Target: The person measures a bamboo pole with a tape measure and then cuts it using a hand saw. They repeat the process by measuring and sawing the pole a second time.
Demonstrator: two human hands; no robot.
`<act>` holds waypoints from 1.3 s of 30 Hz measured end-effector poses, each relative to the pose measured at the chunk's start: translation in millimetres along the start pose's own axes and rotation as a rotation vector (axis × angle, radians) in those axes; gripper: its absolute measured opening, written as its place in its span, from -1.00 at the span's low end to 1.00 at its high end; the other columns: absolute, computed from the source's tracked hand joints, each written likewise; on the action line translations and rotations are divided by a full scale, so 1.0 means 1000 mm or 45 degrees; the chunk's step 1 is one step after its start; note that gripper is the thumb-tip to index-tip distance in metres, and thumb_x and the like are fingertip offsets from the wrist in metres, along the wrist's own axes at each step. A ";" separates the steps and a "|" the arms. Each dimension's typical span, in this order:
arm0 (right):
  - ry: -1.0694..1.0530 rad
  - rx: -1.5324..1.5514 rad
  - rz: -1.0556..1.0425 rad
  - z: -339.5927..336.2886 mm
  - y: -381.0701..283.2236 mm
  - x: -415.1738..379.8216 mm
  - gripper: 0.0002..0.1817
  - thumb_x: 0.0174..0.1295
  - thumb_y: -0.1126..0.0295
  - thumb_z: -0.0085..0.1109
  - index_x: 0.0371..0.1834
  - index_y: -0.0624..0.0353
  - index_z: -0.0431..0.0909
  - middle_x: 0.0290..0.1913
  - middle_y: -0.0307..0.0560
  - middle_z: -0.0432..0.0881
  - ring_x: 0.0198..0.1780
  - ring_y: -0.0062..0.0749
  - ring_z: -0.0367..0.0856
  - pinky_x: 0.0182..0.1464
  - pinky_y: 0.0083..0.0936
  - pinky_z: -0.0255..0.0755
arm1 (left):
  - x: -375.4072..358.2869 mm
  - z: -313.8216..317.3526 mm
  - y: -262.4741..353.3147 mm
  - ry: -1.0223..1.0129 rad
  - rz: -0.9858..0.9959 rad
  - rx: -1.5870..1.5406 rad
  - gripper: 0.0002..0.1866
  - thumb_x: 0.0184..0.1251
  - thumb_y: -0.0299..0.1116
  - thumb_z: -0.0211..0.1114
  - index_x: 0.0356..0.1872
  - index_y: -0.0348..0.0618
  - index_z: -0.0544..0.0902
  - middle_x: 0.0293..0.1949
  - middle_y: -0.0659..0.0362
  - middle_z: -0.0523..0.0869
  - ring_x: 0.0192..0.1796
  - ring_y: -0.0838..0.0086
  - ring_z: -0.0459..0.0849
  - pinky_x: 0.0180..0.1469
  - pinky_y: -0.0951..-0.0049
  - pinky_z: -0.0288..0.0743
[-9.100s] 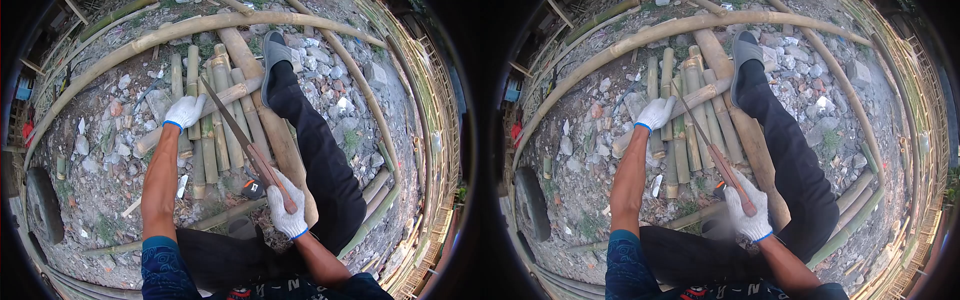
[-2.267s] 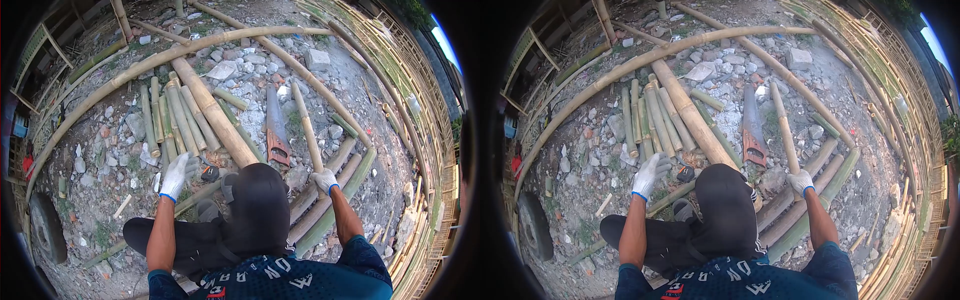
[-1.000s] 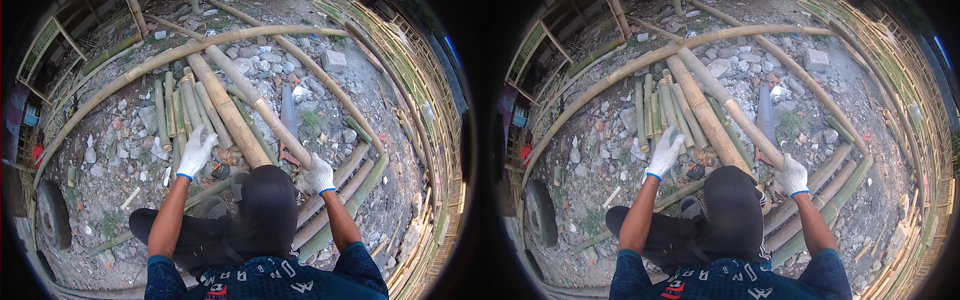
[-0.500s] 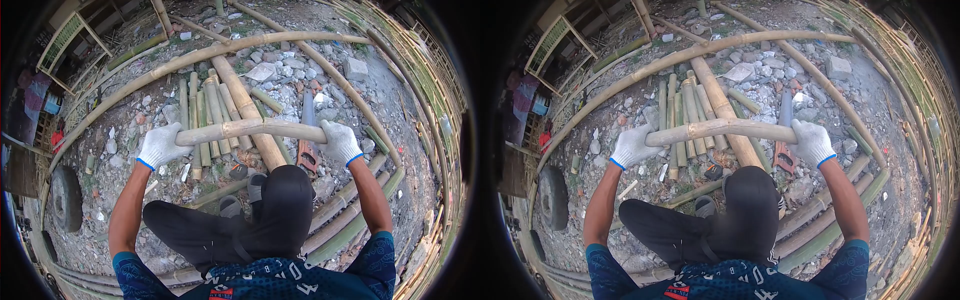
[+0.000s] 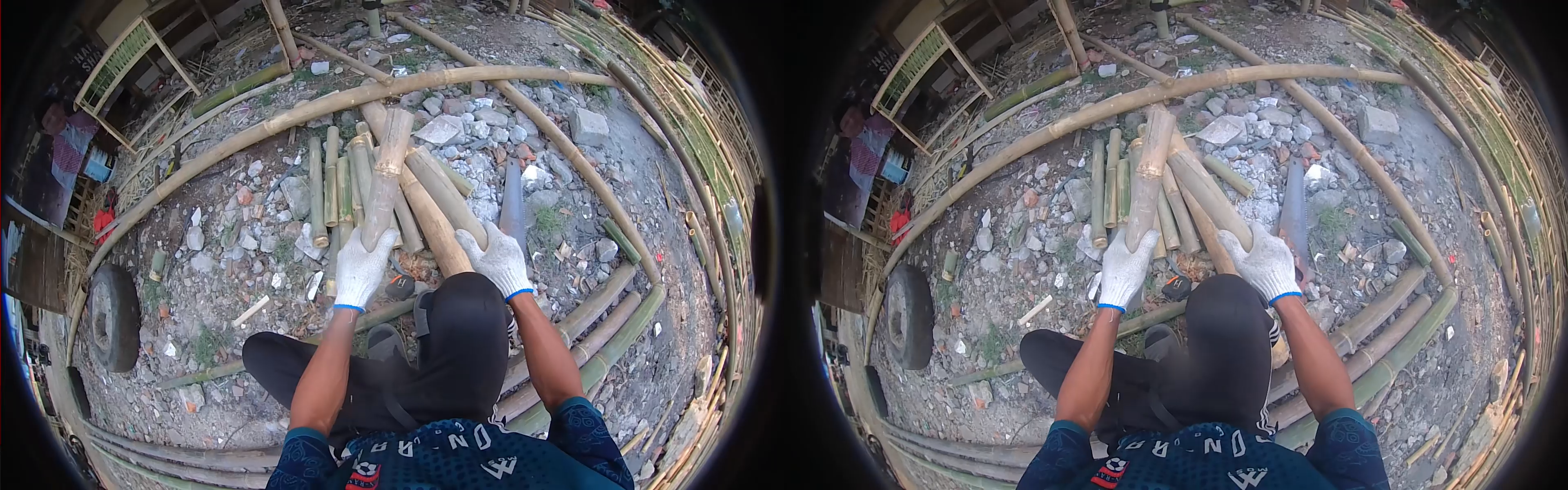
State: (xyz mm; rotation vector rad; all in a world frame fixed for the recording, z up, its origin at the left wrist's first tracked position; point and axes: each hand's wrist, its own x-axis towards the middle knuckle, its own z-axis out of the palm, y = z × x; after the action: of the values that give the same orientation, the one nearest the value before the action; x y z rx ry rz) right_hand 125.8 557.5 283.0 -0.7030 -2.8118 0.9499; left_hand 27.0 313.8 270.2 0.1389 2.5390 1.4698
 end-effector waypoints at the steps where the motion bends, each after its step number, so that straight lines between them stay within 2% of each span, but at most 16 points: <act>1: 0.035 0.071 0.009 0.003 0.004 0.003 -0.25 0.40 -0.34 0.21 0.07 0.26 0.69 -0.14 0.36 0.80 -0.04 0.29 0.80 0.06 0.06 0.61 | -0.005 0.003 0.006 0.079 0.115 -0.011 -0.37 0.35 0.13 0.46 0.09 -0.31 0.69 -0.13 -0.23 0.83 -0.02 -0.10 0.83 0.01 0.08 0.64; 3: 0.114 0.212 0.057 0.012 0.012 0.000 -0.24 0.42 -0.34 0.19 0.08 0.28 0.71 -0.13 0.34 0.81 -0.02 0.20 0.81 0.09 0.01 0.59 | -0.013 0.007 0.001 0.120 0.164 -0.062 -0.40 0.32 0.07 0.51 0.07 -0.31 0.68 -0.14 -0.21 0.83 -0.04 -0.06 0.84 0.01 0.11 0.64; 6: -0.117 0.425 0.354 0.003 0.019 -0.005 -0.24 0.43 -0.33 0.18 0.07 0.29 0.71 -0.16 0.31 0.80 -0.04 0.10 0.82 0.08 -0.06 0.59 | -0.023 0.004 -0.006 0.103 0.197 -0.110 -0.46 0.29 -0.06 0.56 0.08 -0.30 0.66 -0.14 -0.12 0.84 -0.08 0.05 0.85 0.01 0.15 0.65; 10: -0.072 0.228 0.425 0.037 0.089 -0.005 -0.21 0.40 -0.36 0.19 0.06 0.31 0.71 -0.21 0.27 0.79 -0.08 0.06 0.82 0.04 -0.11 0.59 | -0.031 0.005 -0.024 0.094 0.310 -0.227 -0.50 0.38 -0.12 0.49 0.13 -0.30 0.63 -0.12 0.01 0.83 -0.15 0.20 0.82 -0.04 0.21 0.66; 11: -0.080 0.188 0.489 0.040 0.098 -0.006 -0.20 0.38 -0.36 0.21 0.13 0.30 0.68 -0.14 0.28 0.80 -0.01 0.09 0.82 0.10 -0.09 0.58 | -0.030 0.008 -0.033 0.103 0.366 -0.279 -0.52 0.41 -0.14 0.47 0.14 -0.30 0.62 -0.13 0.04 0.83 -0.17 0.25 0.81 -0.07 0.24 0.66; 14: 0.043 0.056 0.600 0.055 0.124 -0.007 -0.20 0.36 -0.30 0.27 0.23 0.31 0.62 -0.01 0.33 0.79 0.10 0.12 0.79 0.19 -0.09 0.58 | -0.032 -0.001 -0.030 -0.167 0.089 -0.489 -0.56 0.61 -0.04 0.30 0.14 -0.25 0.62 -0.22 0.12 0.77 -0.28 0.40 0.74 -0.18 0.36 0.64; 17: 0.417 -0.181 0.337 0.060 0.137 -0.001 -0.24 0.37 -0.17 0.34 0.33 0.31 0.57 0.11 0.35 0.76 0.20 0.15 0.75 0.27 -0.10 0.57 | -0.019 0.014 -0.053 -0.355 -0.200 -1.074 -0.42 0.72 0.21 0.05 0.13 -0.18 0.62 -0.31 0.15 0.70 -0.37 0.46 0.67 -0.30 0.43 0.60; 20: 0.369 0.203 0.199 0.021 0.093 0.019 -0.31 0.39 -0.05 0.37 0.36 0.31 0.57 0.17 0.30 0.75 0.25 0.05 0.74 0.31 -0.16 0.55 | -0.014 0.013 -0.027 -0.356 -0.371 -1.250 -0.23 0.65 0.43 -0.15 0.13 -0.16 0.61 -0.35 0.16 0.67 -0.42 0.43 0.65 -0.35 0.37 0.62; 22: 0.063 0.538 0.085 -0.017 0.041 0.028 -0.39 0.48 0.02 0.32 0.36 0.30 0.59 0.24 0.20 0.72 0.33 -0.13 0.67 0.38 -0.30 0.48 | -0.003 0.017 -0.022 -0.411 -0.366 -1.340 -0.18 0.63 0.48 -0.21 0.15 -0.15 0.60 -0.38 0.17 0.65 -0.44 0.41 0.64 -0.38 0.37 0.62; 24: -0.210 0.560 -0.089 -0.044 -0.006 0.041 -0.41 0.51 0.05 0.29 0.38 0.31 0.58 0.24 0.14 0.72 0.33 -0.22 0.66 0.39 -0.33 0.46 | 0.005 0.021 -0.015 -0.475 -0.369 -1.392 -0.14 0.61 0.52 -0.25 0.17 -0.14 0.60 -0.40 0.17 0.64 -0.45 0.40 0.63 -0.41 0.36 0.60; 26: -0.381 0.468 -0.304 -0.054 -0.041 0.056 -0.35 0.53 -0.04 0.23 0.41 0.30 0.57 0.26 0.16 0.71 0.32 -0.16 0.66 0.41 -0.31 0.45 | 0.009 0.019 -0.005 -0.530 -0.378 -1.408 -0.12 0.58 0.55 -0.25 0.19 -0.13 0.60 -0.41 0.16 0.63 -0.46 0.40 0.62 -0.42 0.35 0.58; 32: -0.597 0.159 -0.541 -0.026 -0.113 0.091 -0.16 0.51 -0.28 0.08 0.44 0.33 0.55 0.35 0.26 0.66 0.38 -0.05 0.63 0.43 -0.20 0.44 | 0.010 0.013 0.014 -0.758 -0.481 -1.778 -0.07 0.56 0.55 -0.16 0.28 -0.21 0.59 -0.48 0.20 0.58 -0.58 0.40 0.53 -0.51 0.34 0.50; 35: -0.779 0.615 -0.358 -0.001 -0.123 0.095 -0.08 0.50 -0.30 0.11 0.51 0.41 0.45 0.35 0.30 0.65 0.35 -0.03 0.65 0.42 -0.23 0.46 | 0.012 0.009 -0.004 -0.931 -0.485 -1.877 -0.10 0.59 0.51 -0.14 0.32 -0.23 0.57 -0.33 0.12 0.68 -0.44 0.35 0.65 -0.36 0.27 0.64; 36: -0.841 0.779 -0.270 0.009 -0.123 0.095 -0.07 0.49 -0.30 0.12 0.52 0.42 0.44 0.34 0.29 0.66 0.33 -0.04 0.66 0.41 -0.25 0.47 | 0.010 0.007 -0.007 -0.832 -0.452 -1.670 -0.11 0.60 0.49 -0.14 0.32 -0.23 0.58 -0.27 0.10 0.71 -0.38 0.32 0.69 -0.31 0.26 0.66; 38: -0.763 0.569 -0.248 0.030 -0.111 0.107 -0.11 0.45 -0.27 0.18 0.46 0.40 0.49 0.25 0.19 0.70 0.25 -0.17 0.69 0.31 -0.30 0.53 | 0.004 0.008 -0.011 -0.634 -0.406 -1.250 -0.12 0.63 0.46 -0.14 0.30 -0.25 0.61 -0.14 0.06 0.79 -0.27 0.25 0.78 -0.19 0.22 0.70; 39: -0.754 0.541 -0.237 0.029 -0.114 0.103 -0.13 0.45 -0.26 0.19 0.44 0.41 0.51 0.24 0.18 0.71 0.24 -0.18 0.69 0.30 -0.29 0.53 | 0.011 0.019 -0.034 -0.476 -0.357 -1.199 -0.15 0.67 0.40 -0.10 0.34 -0.30 0.60 0.04 0.01 0.81 -0.10 0.26 0.82 0.00 0.27 0.73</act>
State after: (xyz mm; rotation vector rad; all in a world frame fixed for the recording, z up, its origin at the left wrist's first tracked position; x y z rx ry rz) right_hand -17.9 508.3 321.0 -0.1073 -2.8721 1.8870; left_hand 21.3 315.0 229.7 -0.0821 1.3298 2.0802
